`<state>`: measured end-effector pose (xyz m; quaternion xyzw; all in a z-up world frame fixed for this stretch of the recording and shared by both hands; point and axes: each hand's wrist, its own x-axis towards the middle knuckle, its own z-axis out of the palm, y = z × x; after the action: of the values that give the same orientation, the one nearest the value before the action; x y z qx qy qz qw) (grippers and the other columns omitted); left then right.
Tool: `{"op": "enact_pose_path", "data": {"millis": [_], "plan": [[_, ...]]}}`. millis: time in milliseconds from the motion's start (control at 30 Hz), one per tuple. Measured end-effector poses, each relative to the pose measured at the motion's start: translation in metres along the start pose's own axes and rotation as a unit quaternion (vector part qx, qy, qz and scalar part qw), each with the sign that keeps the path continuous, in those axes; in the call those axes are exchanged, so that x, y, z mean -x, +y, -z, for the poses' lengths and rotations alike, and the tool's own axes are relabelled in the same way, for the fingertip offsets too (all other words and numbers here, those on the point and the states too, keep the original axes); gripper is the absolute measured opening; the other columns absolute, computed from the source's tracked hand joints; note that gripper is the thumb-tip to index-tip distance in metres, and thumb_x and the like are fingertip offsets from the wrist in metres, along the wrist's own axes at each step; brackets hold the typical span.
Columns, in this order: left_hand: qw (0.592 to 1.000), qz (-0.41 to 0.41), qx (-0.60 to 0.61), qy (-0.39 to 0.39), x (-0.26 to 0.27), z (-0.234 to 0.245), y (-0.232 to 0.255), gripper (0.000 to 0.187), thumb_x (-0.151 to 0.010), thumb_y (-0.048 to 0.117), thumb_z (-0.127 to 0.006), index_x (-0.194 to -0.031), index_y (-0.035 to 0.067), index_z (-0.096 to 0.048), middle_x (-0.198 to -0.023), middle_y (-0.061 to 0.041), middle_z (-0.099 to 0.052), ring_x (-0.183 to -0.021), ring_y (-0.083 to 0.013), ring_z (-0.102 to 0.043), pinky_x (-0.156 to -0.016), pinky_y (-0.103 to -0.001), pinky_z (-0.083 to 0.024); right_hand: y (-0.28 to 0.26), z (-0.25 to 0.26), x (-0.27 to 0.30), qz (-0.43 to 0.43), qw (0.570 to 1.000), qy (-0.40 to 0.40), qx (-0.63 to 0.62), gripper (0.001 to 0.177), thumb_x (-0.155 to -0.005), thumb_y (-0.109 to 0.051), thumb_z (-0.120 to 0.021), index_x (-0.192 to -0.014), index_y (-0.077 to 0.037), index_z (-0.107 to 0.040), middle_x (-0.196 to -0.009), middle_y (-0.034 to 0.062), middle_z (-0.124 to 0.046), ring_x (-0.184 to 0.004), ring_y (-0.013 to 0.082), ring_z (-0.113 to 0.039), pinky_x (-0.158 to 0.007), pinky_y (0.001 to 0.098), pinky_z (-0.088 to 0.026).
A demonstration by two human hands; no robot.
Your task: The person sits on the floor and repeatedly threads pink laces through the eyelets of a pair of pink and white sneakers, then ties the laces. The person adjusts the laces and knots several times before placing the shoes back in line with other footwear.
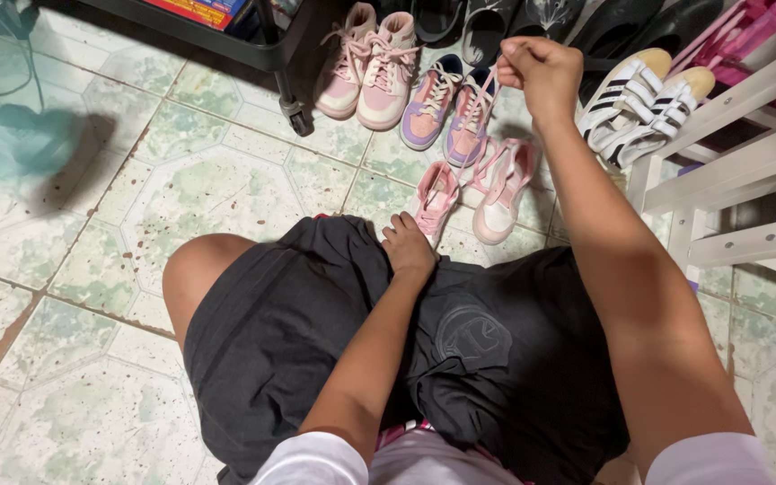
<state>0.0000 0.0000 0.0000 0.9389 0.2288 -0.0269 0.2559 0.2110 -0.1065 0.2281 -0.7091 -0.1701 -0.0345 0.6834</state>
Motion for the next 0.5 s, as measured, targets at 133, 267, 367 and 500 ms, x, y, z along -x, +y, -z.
{"op": "enact_pose_path", "data": {"millis": [133,267,367,500], "plan": [[1.000,0.013,0.010,0.002,0.004,0.007,0.004,0.102,-0.060,0.029,-0.096,-0.138,-0.001,-0.037,-0.136,-0.015,-0.043,-0.120,-0.0373,-0.048,-0.101,-0.048,-0.044,0.007,-0.002,0.001,-0.052,0.994,0.033,-0.092,0.017,-0.099,-0.010,-0.073,-0.108,0.005,-0.076,-0.093,0.0106,-0.077,-0.082,0.0161,-0.076,-0.078,0.0287,-0.068],[1.000,0.022,0.009,0.000,0.006,0.009,0.004,0.107,-0.056,0.032,-0.098,-0.137,-0.001,-0.037,-0.137,-0.015,-0.043,-0.120,-0.0371,-0.048,-0.101,-0.048,-0.044,0.012,-0.004,0.003,-0.075,0.985,0.050,-0.149,0.018,-0.098,-0.010,-0.073,-0.109,0.004,-0.076,-0.093,0.0104,-0.077,-0.081,0.0155,-0.075,-0.079,0.0287,-0.068],[1.000,0.027,0.009,0.008,0.005,0.009,0.004,0.108,-0.055,0.032,-0.098,-0.138,-0.001,-0.036,-0.137,-0.015,-0.043,-0.120,-0.0370,-0.048,-0.101,-0.048,-0.044,0.010,-0.007,0.005,-0.076,0.986,0.052,-0.139,0.018,-0.098,-0.010,-0.073,-0.110,0.004,-0.076,-0.092,0.0096,-0.076,-0.080,0.0146,-0.074,-0.078,0.0284,-0.067],[1.000,0.020,0.023,0.004,0.006,0.006,0.001,0.110,-0.055,0.031,-0.098,-0.139,-0.002,-0.035,-0.138,-0.016,-0.042,-0.121,-0.0382,-0.047,-0.100,-0.047,-0.045,0.003,-0.008,0.010,-0.052,0.994,0.015,-0.098,0.019,-0.099,-0.009,-0.073,-0.111,0.005,-0.076,-0.093,0.0100,-0.076,-0.080,0.0141,-0.074,-0.077,0.0278,-0.066]]}}
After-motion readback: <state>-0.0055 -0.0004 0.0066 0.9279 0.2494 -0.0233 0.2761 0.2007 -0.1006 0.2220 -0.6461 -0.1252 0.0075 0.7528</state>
